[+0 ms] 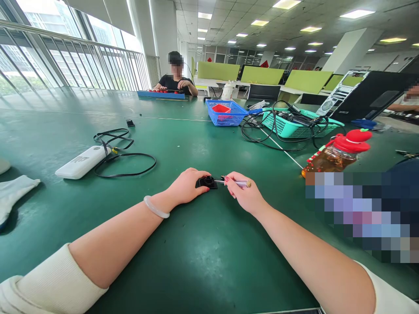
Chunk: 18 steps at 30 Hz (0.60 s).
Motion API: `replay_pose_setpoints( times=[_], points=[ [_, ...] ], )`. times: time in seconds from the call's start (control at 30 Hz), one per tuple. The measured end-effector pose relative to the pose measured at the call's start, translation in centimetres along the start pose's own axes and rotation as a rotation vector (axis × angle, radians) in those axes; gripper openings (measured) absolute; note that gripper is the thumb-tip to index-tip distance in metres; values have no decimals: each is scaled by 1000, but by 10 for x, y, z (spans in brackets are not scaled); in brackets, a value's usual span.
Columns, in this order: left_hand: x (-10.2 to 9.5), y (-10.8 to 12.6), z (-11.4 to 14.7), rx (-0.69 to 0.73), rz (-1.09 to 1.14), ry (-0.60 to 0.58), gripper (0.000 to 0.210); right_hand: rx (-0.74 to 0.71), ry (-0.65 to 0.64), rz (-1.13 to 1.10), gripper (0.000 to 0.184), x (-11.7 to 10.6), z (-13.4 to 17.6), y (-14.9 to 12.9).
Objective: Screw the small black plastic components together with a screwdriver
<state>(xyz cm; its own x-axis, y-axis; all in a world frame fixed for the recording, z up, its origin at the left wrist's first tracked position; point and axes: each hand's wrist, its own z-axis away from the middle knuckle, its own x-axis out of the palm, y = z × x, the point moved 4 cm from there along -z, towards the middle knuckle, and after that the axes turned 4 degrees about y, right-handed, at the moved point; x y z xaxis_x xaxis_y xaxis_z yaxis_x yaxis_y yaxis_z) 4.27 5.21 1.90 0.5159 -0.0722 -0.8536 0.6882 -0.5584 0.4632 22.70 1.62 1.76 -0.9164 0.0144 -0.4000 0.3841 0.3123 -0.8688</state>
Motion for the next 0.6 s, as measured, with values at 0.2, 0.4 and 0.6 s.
replay_pose_setpoints(
  times=[0.2, 0.4, 0.6],
  points=[
    [0, 0, 0, -3, -11, 2, 41, -62, -13, 103, 35, 1, 3, -7],
    [0, 0, 0, -14, -21, -2, 40, -130, 101, 57, 41, -8, 7, -19],
    [1, -2, -1, -2, -20, 1, 41, -107, 6, 97, 41, -2, 7, -18]
  ],
)
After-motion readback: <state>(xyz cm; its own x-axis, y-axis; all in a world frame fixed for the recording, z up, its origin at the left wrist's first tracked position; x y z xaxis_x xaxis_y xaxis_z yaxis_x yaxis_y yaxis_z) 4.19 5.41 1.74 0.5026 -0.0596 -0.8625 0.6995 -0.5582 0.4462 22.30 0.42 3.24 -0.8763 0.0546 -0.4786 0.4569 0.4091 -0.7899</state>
